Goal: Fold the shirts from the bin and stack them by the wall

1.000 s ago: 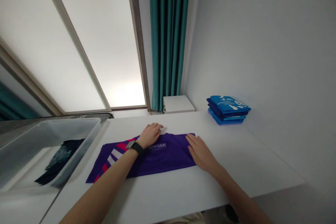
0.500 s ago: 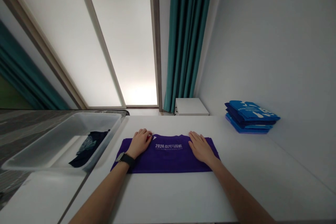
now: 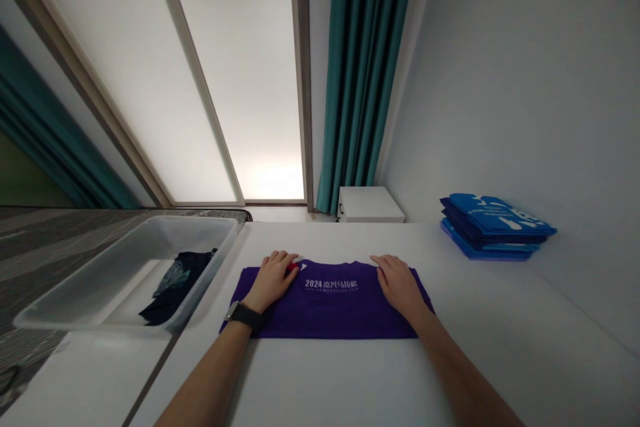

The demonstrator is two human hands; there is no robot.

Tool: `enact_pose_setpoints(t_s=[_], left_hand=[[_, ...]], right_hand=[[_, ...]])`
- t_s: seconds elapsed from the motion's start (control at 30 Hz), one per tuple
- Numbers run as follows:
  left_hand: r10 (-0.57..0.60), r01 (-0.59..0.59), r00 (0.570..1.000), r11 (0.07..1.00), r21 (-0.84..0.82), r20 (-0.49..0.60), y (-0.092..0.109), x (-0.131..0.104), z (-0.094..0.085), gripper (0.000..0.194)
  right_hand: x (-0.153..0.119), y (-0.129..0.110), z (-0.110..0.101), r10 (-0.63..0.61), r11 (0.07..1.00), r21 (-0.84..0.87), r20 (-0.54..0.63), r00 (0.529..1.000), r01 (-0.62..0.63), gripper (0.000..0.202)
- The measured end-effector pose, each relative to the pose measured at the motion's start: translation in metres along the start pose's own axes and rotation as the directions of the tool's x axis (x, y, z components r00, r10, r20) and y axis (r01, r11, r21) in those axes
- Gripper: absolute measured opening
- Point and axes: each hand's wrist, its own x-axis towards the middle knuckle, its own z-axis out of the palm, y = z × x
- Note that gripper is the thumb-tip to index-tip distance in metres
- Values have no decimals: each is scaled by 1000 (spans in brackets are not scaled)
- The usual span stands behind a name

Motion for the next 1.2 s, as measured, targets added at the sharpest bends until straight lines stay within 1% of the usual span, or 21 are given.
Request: enact_pose_setpoints(t_s=[0.13, 0.27, 0.33, 0.43, 0.6, 0.7, 0.77, 0.87, 0.93, 1.0, 1.1, 1.2], left_hand=[[-15, 14, 1000, 1000, 3, 15, 2, 1, -1, 30], [-53, 53, 999, 998, 24, 9, 0, -1, -5, 34], [-45, 45, 999, 998, 37, 7, -1, -1, -6, 35], [-16, 16, 1000, 999, 42, 6, -1, -1, -7, 33], [-12, 13, 1000, 999, -51, 24, 2, 3, -2, 31], [36, -32, 999, 989, -142, 25, 1, 3, 1, 31], [54, -51, 998, 985, -166, 15, -1, 3, 2, 30], [17, -18, 1000, 996, -87, -13, 0, 2, 1, 30], [14, -15, 1000, 999, -34, -15, 2, 2, 0, 30], [34, -33, 999, 999, -30, 5, 6, 2, 0, 31], [48, -46, 998, 996, -78, 28, 10, 2, 2, 35], [25, -23, 999, 995, -92, 19, 12, 3, 5, 37]], right_hand=[[2, -5, -2, -56, 995, 83, 42, 998, 52, 25], [0, -4, 3, -30, 997, 68, 54, 998, 26, 23], [-1, -3, 5, -10, 999, 44, 54, 999, 8, 25], [0, -3, 5, -21, 999, 47, 69, 997, 18, 34], [1, -9, 2, -73, 995, 78, 56, 996, 69, 48], [1, -10, 1, -67, 994, 87, 50, 997, 62, 48], [0, -11, 1, -43, 996, 77, 43, 998, 40, 46], [0, -11, 0, 3, 1000, 23, 57, 998, -5, 43], [0, -12, -1, 9, 1000, -7, 79, 997, -9, 43], [0, -14, -4, -18, 1000, -17, 98, 995, 20, 45], [0, -16, -9, -98, 995, 0, 121, 988, 99, 51], [-1, -17, -13, -150, 989, 29, 124, 981, 148, 56]])
